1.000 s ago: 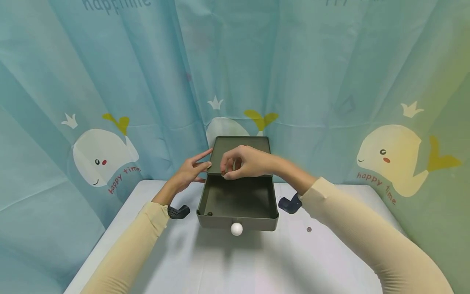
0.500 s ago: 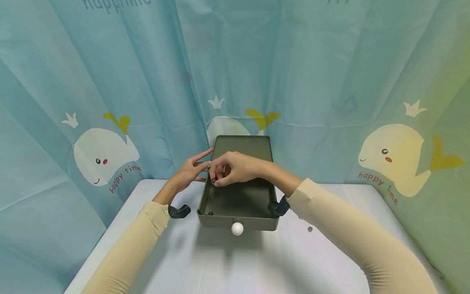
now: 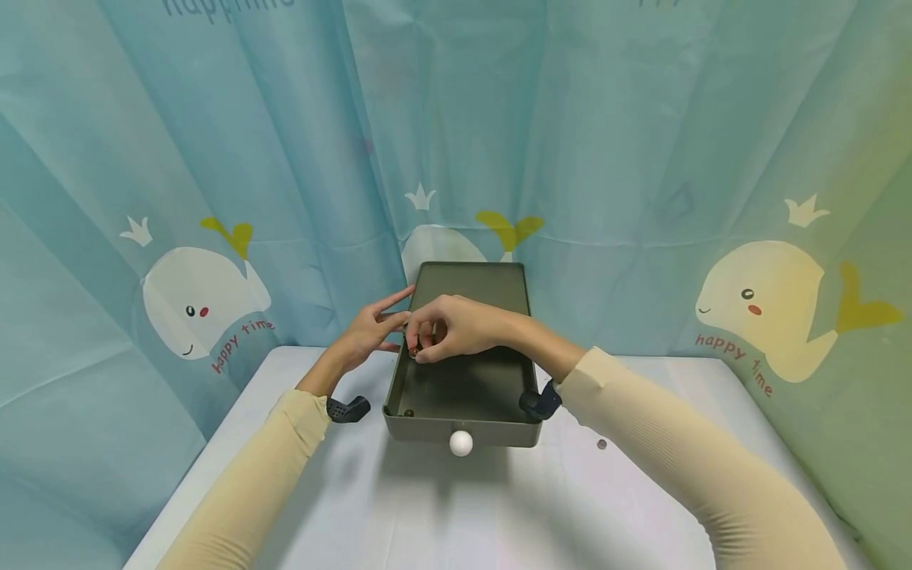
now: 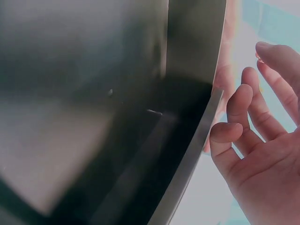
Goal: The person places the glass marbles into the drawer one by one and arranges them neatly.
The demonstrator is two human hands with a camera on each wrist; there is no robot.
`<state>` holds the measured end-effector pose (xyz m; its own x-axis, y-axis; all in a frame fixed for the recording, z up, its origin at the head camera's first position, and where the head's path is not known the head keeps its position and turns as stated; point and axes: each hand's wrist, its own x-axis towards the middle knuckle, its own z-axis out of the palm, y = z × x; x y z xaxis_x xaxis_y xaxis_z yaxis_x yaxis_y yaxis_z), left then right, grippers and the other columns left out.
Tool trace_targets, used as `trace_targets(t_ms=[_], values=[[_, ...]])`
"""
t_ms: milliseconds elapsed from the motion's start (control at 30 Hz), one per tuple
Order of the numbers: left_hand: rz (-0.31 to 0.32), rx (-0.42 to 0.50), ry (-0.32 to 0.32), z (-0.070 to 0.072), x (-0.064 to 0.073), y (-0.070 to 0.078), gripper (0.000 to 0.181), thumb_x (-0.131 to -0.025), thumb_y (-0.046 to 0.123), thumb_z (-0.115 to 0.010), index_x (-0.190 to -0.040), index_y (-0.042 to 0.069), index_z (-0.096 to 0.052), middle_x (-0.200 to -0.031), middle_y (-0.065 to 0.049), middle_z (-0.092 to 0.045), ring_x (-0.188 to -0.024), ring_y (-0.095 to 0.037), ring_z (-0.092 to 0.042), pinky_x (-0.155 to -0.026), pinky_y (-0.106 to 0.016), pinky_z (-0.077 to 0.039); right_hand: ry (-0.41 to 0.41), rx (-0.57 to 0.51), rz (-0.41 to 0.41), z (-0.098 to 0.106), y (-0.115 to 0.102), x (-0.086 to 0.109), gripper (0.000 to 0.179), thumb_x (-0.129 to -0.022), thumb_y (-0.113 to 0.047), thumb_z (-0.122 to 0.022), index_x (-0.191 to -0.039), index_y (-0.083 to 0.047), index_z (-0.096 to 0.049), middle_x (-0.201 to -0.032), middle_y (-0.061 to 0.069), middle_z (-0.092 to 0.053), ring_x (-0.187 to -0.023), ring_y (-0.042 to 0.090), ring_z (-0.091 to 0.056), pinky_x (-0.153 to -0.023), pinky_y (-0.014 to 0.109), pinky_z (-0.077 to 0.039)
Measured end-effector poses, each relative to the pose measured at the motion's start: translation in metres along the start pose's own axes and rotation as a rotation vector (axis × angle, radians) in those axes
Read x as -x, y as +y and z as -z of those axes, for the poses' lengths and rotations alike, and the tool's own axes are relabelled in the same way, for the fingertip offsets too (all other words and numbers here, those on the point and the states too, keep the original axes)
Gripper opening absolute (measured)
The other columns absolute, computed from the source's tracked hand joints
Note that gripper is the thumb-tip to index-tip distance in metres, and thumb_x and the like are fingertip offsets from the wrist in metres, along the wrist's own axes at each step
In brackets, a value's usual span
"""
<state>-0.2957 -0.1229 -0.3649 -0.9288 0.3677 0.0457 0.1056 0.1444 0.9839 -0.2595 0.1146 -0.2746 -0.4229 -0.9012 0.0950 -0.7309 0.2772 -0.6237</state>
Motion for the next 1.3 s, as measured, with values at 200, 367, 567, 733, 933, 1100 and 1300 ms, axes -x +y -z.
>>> trace_targets(t_ms=[200,367,567,733,933,1100,1300], values=[[0.001,-0.002,0.0,0.0,0.001,0.001,0.062,-0.103,0.031,-0.065,-0.16,0.031,-0.04,-0.154,-0.021,-0.047,-0.136,-0.043,-0.048,-0.091,-0.054,-0.057,-0.005,-0.009,0.009,0.0,-0.001,0.0,0.007,-0.095,-0.012,-0.074,-0.099,-0.018,-0.073,-0.083,-0.004,-0.067,-0.07,0.017,-0.062,-0.067,0.036,-0.054],[0.001,-0.006,0.001,-0.001,0.002,0.002,0.061,-0.103,0.031,-0.065,-0.16,0.031,-0.041,-0.154,-0.021,-0.047,-0.136,-0.043,-0.049,-0.091,-0.054,-0.058,-0.001,-0.015,0.0,-0.002,0.001,0.001,0.01,-0.094,-0.014,-0.076,-0.102,-0.012,-0.072,-0.083,-0.002,-0.066,-0.07,0.017,-0.062,-0.068,0.036,-0.054],[-0.008,-0.012,0.0,-0.001,0.001,0.001,0.061,-0.103,0.031,-0.064,-0.159,0.031,-0.041,-0.154,-0.021,-0.047,-0.135,-0.043,-0.05,-0.091,-0.054,-0.057,0.018,0.004,-0.024,-0.001,0.0,0.004,0.024,-0.093,-0.019,-0.078,-0.113,-0.008,-0.071,-0.086,-0.002,-0.065,-0.072,0.018,-0.063,-0.072,0.041,-0.055],[-0.009,-0.012,0.003,-0.001,0.001,0.001,0.061,-0.103,0.031,-0.064,-0.16,0.031,-0.041,-0.154,-0.021,-0.047,-0.135,-0.043,-0.05,-0.091,-0.055,-0.057,0.03,0.006,-0.027,0.0,0.0,0.005,0.025,-0.093,-0.018,-0.078,-0.115,-0.008,-0.071,-0.086,-0.001,-0.065,-0.072,0.019,-0.063,-0.073,0.044,-0.055],[0.001,-0.011,0.011,-0.001,0.002,0.002,0.061,-0.104,0.03,-0.064,-0.16,0.031,-0.041,-0.155,-0.02,-0.047,-0.136,-0.042,-0.049,-0.091,-0.054,-0.057,0.041,0.025,-0.031,0.002,0.002,0.01,0.026,-0.093,-0.021,-0.078,-0.116,-0.008,-0.071,-0.085,-0.002,-0.065,-0.072,0.019,-0.064,-0.072,0.039,-0.055],[0.005,-0.001,0.012,-0.001,0.002,0.0,0.061,-0.103,0.03,-0.064,-0.16,0.031,-0.041,-0.155,-0.02,-0.046,-0.137,-0.042,-0.048,-0.092,-0.055,-0.057,0.052,0.03,-0.043,0.005,0.001,0.017,0.029,-0.093,-0.024,-0.079,-0.117,-0.01,-0.071,-0.085,-0.002,-0.065,-0.073,0.019,-0.063,-0.074,0.042,-0.055],[0.011,0.001,0.015,-0.002,0.0,0.0,0.061,-0.103,0.03,-0.065,-0.159,0.031,-0.042,-0.154,-0.02,-0.048,-0.135,-0.041,-0.05,-0.093,-0.056,-0.056,0.083,0.034,-0.061,0.01,-0.001,0.029,0.029,-0.093,-0.027,-0.079,-0.117,-0.014,-0.07,-0.085,-0.002,-0.066,-0.074,0.017,-0.065,-0.074,0.039,-0.056]])
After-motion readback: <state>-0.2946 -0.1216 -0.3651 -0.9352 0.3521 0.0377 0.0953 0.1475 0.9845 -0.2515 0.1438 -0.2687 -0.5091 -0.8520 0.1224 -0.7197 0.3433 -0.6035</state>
